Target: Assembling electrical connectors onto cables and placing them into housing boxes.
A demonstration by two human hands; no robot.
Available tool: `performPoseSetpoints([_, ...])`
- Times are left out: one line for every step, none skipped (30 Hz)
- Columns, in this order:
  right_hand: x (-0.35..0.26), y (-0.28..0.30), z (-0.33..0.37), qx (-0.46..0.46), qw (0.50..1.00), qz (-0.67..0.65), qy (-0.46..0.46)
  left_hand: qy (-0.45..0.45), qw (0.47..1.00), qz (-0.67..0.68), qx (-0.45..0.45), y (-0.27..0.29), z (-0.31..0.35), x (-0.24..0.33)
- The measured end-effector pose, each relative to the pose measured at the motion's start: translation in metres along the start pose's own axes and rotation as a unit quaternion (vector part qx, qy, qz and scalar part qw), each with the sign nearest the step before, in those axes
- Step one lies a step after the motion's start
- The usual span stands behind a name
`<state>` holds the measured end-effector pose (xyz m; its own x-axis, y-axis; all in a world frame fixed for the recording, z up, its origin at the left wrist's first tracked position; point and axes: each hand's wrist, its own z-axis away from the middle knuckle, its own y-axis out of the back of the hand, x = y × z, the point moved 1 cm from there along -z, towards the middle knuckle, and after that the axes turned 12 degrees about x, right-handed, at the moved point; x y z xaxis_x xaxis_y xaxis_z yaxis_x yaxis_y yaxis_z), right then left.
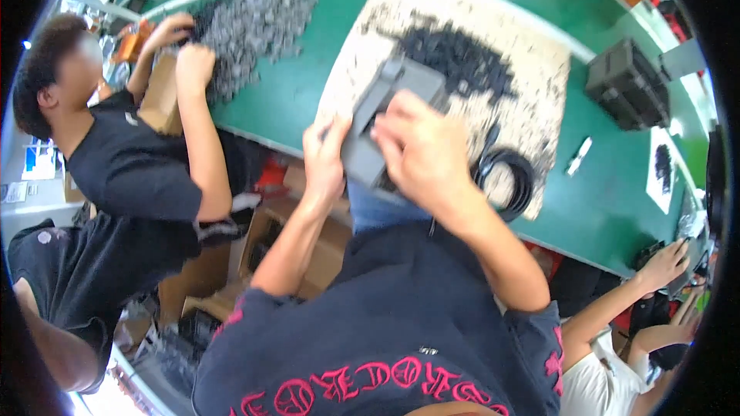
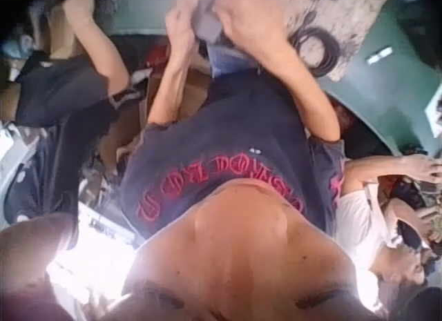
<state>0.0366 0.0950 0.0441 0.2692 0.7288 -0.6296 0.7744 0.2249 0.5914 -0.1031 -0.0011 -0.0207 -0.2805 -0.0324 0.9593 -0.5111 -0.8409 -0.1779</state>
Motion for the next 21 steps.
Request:
performPoseSetpoints([-0.030, 0.018, -0.004, -0.018, 1.000, -0.003, 0.012, -0.073, 0.995, -0.059, -0.020, 0.014, 0.018, 0.030])
performPoseSetpoints([-0.027, 0.016, -0.007, -0.046, 0.999, 0.015, -0.003, -0.038, 0.996, -0.067, 0.037, 0.011, 0.021, 0.027])
performPoseSetpoints([-0.014, 0.009, -0.005, -0.060, 0.998, 0.020, -0.012, 0.028, 0.999, -0.028, 0.037, -0.002, 0.021, 0.028])
performPoseSetpoints([-0.011, 0.009, -0.003, -0.068, 0.997, 0.027, -0.014, 0.042, 0.998, 0.047, 0.020, 0.008, 0.003, -0.002])
performPoseSetpoints([-0.010, 0.008, -0.001, -0.065, 0.998, 0.022, -0.007, 0.030, 0.997, 0.072, -0.005, 0.007, 0.003, 0.002])
performPoseSetpoints([-0.009, 0.013, 0.004, -0.043, 0.999, 0.004, -0.015, 0.061, 0.992, 0.106, 0.003, -0.003, 0.011, 0.014])
performPoseSetpoints([-0.011, 0.012, 0.012, -0.004, 1.000, -0.010, -0.007, 0.055, 0.994, 0.089, 0.015, 0.005, 0.017, 0.014])
performPoseSetpoints([-0.015, 0.017, 0.016, 0.000, 1.000, 0.003, -0.009, 0.054, 0.996, 0.071, 0.028, 0.008, 0.020, 0.014])
performPoseSetpoints([-0.017, 0.019, 0.021, -0.010, 1.000, 0.013, -0.013, 0.048, 0.996, 0.080, 0.011, 0.005, 0.024, 0.014])
performPoseSetpoints([-0.016, 0.024, 0.024, -0.019, 0.999, 0.023, -0.019, 0.023, 0.996, 0.087, 0.030, 0.000, 0.027, 0.014])
performPoseSetpoints([-0.018, 0.033, 0.029, -0.006, 0.999, 0.034, -0.023, 0.003, 0.995, 0.089, 0.049, -0.002, 0.032, 0.015])
performPoseSetpoints([-0.022, 0.040, 0.035, 0.040, 0.999, -0.016, -0.017, 0.001, 0.996, 0.088, 0.034, 0.000, 0.035, 0.015])
performPoseSetpoints([-0.025, 0.046, 0.042, 0.085, 0.994, -0.068, -0.010, -0.026, 0.995, 0.081, 0.048, 0.004, 0.038, 0.017])
performPoseSetpoints([-0.026, 0.054, 0.055, 0.095, 0.993, -0.064, -0.005, -0.059, 0.993, 0.079, 0.069, 0.008, 0.038, 0.023])
performPoseSetpoints([-0.021, 0.062, 0.073, 0.116, 0.992, -0.043, -0.026, -0.095, 0.990, 0.062, 0.087, 0.015, 0.039, 0.030])
performPoseSetpoints([-0.018, 0.075, 0.090, 0.138, 0.989, -0.016, -0.052, -0.129, 0.985, 0.076, 0.087, 0.019, 0.037, 0.034])
performPoseSetpoints([-0.021, 0.089, 0.104, 0.141, 0.989, -0.014, -0.049, -0.140, 0.983, 0.072, 0.092, 0.023, 0.035, 0.042])
performPoseSetpoints([-0.024, 0.100, 0.119, 0.084, 0.992, 0.065, -0.064, -0.150, 0.981, 0.067, 0.101, 0.027, 0.034, 0.050])
performPoseSetpoints([-0.025, 0.105, 0.129, 0.025, 0.986, 0.143, -0.077, -0.160, 0.976, 0.070, 0.129, 0.027, 0.031, 0.058])
performPoseSetpoints([-0.024, 0.104, 0.138, 0.027, 0.986, 0.141, -0.080, -0.193, 0.972, 0.056, 0.124, 0.032, 0.026, 0.064])
performPoseSetpoints([-0.019, 0.099, 0.145, 0.025, 0.986, 0.159, -0.047, -0.195, 0.970, 0.067, 0.128, 0.037, 0.020, 0.069])
